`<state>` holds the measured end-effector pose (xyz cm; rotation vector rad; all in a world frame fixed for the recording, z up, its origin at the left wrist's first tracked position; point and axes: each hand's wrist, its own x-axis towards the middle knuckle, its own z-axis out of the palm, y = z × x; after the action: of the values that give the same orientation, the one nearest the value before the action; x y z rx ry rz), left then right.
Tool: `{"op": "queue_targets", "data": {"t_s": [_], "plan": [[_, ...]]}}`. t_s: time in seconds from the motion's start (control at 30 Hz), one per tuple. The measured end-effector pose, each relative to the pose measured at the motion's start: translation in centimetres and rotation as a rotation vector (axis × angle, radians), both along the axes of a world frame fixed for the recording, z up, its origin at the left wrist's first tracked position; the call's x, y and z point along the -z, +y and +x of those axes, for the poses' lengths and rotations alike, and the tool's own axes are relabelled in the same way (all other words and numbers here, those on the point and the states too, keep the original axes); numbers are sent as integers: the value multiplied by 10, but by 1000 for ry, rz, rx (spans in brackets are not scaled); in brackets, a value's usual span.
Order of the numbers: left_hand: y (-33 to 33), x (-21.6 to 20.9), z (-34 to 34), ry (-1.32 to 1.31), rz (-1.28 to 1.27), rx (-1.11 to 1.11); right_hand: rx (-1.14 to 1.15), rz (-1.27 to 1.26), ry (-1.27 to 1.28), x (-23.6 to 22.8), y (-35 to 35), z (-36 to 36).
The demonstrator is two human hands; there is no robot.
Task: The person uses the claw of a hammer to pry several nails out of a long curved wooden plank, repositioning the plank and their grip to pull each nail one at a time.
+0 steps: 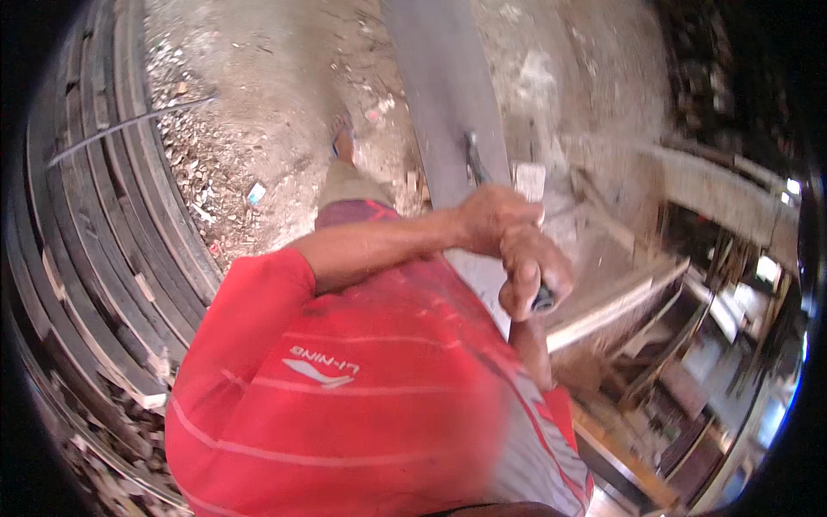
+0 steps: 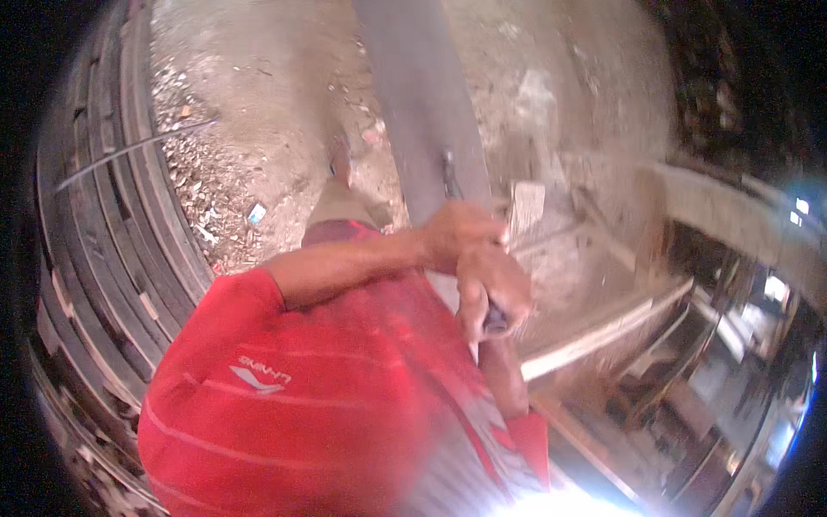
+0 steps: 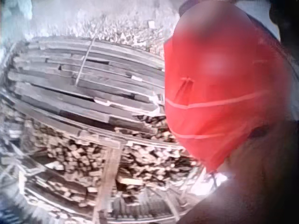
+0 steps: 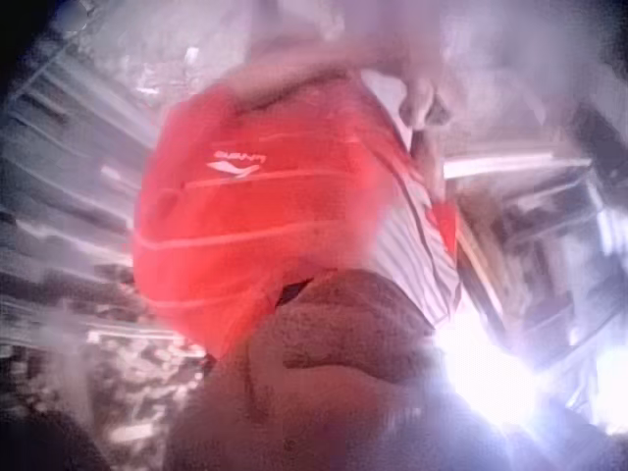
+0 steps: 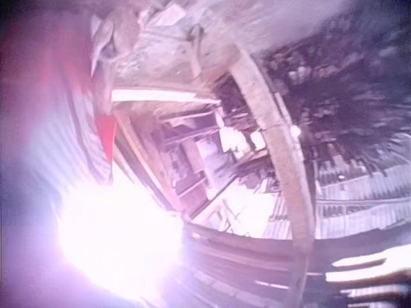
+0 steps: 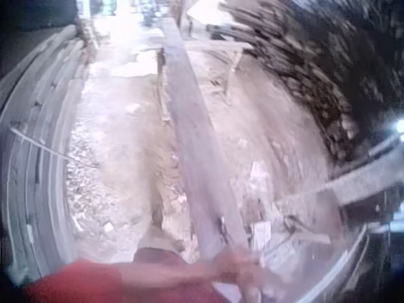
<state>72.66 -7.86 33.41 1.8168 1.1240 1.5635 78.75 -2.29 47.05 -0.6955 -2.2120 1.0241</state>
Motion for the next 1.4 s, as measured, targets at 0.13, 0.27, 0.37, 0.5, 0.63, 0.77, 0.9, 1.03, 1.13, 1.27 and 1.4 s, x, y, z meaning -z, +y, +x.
{"op": "queue_targets", "data": {"t_s": [0.13, 0.27, 0.37, 0.5, 0.63, 0.77, 0.9, 1.03, 1.13, 1.27, 1.4], "plan": [[64, -7, -42, -117, -234, -101, 189, -242, -25, -4, 38, -52], [86, -35, -61, -246, -249, -106, 117, -184, 188, -6, 48, -58], [6, -36, -17, -233, -278, 2, 157, -225, 15, -3, 14, -23], [-4, -30, 3, 2, -193, 42, -52, 5, 219, 18, -39, 38], [44, -26, -51, -370, -95, 10, 51, -214, 44, -2, 30, -29], [82, -18, -47, -301, -105, -132, 220, -257, -21, -31, 46, -70], [48, -13, -43, -20, -330, -28, 85, 23, -57, -24, -10, -20], [6, -10, -6, 24, -38, -23, -57, -76, 166, 5, -20, 23], [54, -12, -49, -127, -122, -79, 39, -167, -22, 2, 42, -47], [105, -37, -97, -87, -339, -195, 229, -17, -223, -4, 101, -126], [88, -42, -99, -111, -546, -88, 37, 346, -401, 5, 110, -109]]}}
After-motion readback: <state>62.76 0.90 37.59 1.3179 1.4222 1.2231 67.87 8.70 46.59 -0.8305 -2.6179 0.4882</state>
